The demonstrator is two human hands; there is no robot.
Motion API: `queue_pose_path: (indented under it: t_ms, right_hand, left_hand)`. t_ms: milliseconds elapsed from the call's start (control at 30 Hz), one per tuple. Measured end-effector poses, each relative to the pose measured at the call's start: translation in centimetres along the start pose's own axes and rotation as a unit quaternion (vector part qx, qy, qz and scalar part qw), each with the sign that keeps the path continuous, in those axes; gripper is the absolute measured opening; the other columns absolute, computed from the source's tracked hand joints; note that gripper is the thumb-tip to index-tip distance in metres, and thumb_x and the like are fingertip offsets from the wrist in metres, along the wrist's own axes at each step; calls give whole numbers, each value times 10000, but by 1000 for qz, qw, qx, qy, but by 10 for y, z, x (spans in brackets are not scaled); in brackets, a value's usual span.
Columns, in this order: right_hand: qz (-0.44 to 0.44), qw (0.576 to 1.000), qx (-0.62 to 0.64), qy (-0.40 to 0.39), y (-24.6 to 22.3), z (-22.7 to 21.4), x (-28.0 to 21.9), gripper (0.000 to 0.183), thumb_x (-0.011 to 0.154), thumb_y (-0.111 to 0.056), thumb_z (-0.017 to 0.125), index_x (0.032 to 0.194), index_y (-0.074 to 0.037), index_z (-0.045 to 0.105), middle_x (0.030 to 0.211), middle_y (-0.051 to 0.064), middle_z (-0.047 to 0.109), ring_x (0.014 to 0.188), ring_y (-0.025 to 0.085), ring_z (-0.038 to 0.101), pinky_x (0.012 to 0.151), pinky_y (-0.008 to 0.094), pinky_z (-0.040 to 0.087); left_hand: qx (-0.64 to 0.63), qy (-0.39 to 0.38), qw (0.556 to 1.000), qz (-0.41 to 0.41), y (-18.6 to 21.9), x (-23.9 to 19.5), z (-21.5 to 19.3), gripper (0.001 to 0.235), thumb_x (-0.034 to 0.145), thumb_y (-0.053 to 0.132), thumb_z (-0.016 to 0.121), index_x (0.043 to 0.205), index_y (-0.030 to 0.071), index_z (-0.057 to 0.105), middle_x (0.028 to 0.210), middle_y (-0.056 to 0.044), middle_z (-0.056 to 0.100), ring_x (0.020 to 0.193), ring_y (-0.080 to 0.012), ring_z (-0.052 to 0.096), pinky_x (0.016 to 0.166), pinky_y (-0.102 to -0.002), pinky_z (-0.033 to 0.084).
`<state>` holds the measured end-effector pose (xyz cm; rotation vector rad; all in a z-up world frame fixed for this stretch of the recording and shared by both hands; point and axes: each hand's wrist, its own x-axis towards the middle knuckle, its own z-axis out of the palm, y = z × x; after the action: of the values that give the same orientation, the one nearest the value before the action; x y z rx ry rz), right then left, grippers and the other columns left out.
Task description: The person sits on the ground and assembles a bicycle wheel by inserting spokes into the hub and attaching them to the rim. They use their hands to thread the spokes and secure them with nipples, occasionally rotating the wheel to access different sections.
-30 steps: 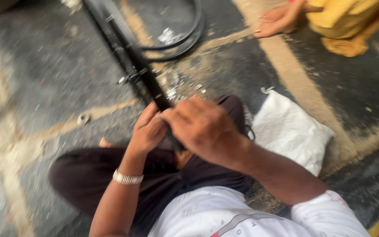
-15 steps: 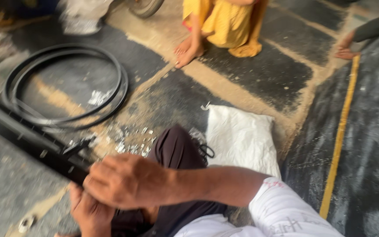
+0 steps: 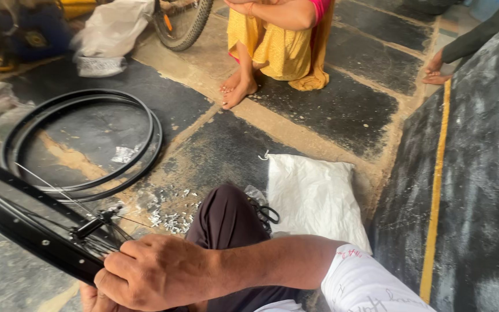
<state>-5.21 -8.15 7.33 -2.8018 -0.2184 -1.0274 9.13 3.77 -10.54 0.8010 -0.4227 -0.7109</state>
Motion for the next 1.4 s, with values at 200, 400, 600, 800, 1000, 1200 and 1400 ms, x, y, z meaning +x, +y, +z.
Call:
queue_pose_path:
  t_ms: [200, 400, 600, 800, 1000, 1200, 1400]
  right_hand:
    - [108, 970, 194, 97, -3, 2, -1, 335, 1043, -238, 679, 1219, 22, 562, 867, 78, 629, 736, 217, 649, 647, 321, 531]
    - [172, 949, 261, 40, -9, 0, -5, 316, 1028, -260, 695, 1198, -7, 613, 921, 88, 649, 770, 228, 668, 667, 360, 548]
    - [187, 950, 248, 28, -3, -6, -2, 301, 1039, -248, 654, 1228, -15, 654, 860, 74, 665, 731, 202, 674, 613, 339, 547]
    - [167, 950, 261, 36, -1, -10, -2, 276, 1041, -219, 656, 1224, -12, 647, 895, 89, 682, 772, 215, 683, 660, 347, 555]
    - [157, 944, 289, 13, -1, -11, 3, 238, 1032, -170, 664, 1206, -11, 631, 943, 102, 708, 789, 221, 709, 673, 341, 577]
    - [176, 958, 227, 3, -1, -14, 2, 245, 952, -165, 738, 1129, -20, 649, 819, 138, 701, 650, 252, 694, 565, 377, 528]
    - [155, 972, 178, -14, 4, -20, 0, 296, 968, -151, 725, 1198, 15, 640, 735, 100, 656, 597, 197, 658, 508, 342, 487]
  left_hand:
    - [17, 106, 992, 66, -9, -15, 17, 313, 1117, 152, 446, 1387, 37, 555, 1179, -120, 672, 1046, -225, 680, 889, -334, 560]
    - [-59, 183, 981, 15, -22, 2, 8, 253, 1137, 231, 465, 1260, 33, 564, 1021, -82, 655, 880, -192, 676, 768, -323, 570]
    - [-158, -37, 987, 8, -5, -15, 26, 376, 994, 217, 617, 1319, 38, 553, 1185, -102, 663, 1082, -222, 669, 942, -355, 556]
    - [-120, -50, 991, 44, 2, -16, 39, 341, 1066, 142, 557, 1362, -27, 527, 1235, -141, 648, 1111, -247, 659, 979, -368, 544]
    - [-89, 61, 992, 70, -19, -21, 37, 273, 1083, 115, 487, 1330, 9, 537, 1186, -127, 652, 1050, -227, 673, 904, -357, 575]
    - [-162, 156, 974, -20, -31, 1, 45, 319, 1145, 332, 412, 1137, 63, 583, 1006, -95, 641, 877, -209, 663, 752, -357, 581]
    - [-137, -111, 984, -18, 2, -15, 63, 319, 1055, 273, 528, 1311, 85, 551, 1139, -63, 653, 1075, -161, 649, 969, -324, 542]
